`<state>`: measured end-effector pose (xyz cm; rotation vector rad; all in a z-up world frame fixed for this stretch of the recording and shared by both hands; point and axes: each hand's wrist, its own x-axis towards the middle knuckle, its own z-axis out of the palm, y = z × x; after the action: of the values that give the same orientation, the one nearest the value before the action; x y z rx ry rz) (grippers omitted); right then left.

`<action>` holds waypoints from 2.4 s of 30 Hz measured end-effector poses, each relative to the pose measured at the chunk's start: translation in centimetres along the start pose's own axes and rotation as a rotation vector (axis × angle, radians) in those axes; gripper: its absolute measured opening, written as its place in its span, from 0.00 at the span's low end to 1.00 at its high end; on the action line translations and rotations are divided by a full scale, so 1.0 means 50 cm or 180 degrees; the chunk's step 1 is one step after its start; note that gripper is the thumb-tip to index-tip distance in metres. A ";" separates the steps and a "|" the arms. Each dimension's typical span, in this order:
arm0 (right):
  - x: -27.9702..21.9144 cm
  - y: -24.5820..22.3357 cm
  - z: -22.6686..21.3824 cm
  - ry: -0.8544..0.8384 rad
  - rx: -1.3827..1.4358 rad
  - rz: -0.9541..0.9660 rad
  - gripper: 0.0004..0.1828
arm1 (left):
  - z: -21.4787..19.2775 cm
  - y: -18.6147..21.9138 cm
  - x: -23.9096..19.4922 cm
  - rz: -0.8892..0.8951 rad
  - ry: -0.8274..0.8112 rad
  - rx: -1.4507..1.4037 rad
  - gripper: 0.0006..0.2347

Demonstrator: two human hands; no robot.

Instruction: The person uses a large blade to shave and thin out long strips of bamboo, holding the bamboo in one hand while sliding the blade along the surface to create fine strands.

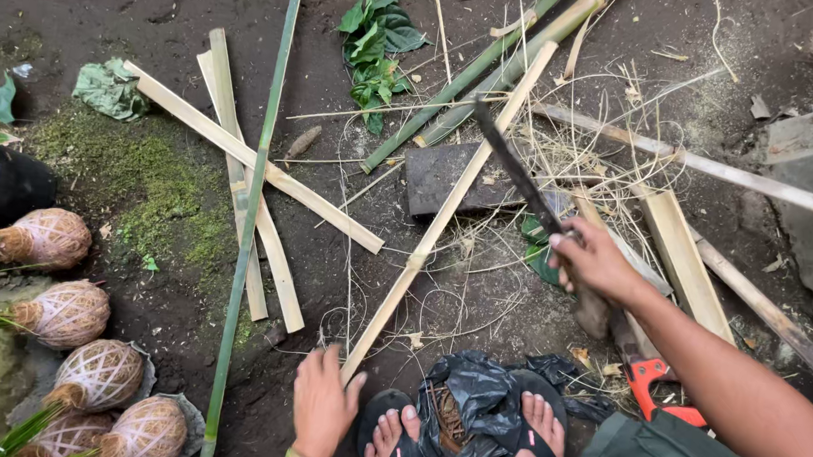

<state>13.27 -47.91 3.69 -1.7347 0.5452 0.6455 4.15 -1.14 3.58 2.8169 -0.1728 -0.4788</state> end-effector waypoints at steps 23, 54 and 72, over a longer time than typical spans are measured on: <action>-0.046 0.000 0.072 -0.0549 -0.0821 0.0290 0.14 | 0.020 0.129 0.133 -0.0518 -0.0804 -0.0920 0.15; -0.137 0.090 0.172 -0.0395 0.0394 0.0566 0.12 | 0.033 0.130 0.110 -0.0931 -0.1319 -0.2407 0.18; 0.073 -0.044 0.128 0.0466 0.0367 0.0428 0.11 | 0.027 0.104 0.101 -0.0620 -0.0939 -0.1184 0.10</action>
<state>16.50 -41.26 1.51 -1.6548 0.7917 0.5720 8.07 -7.24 2.34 2.3983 0.1234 -0.8724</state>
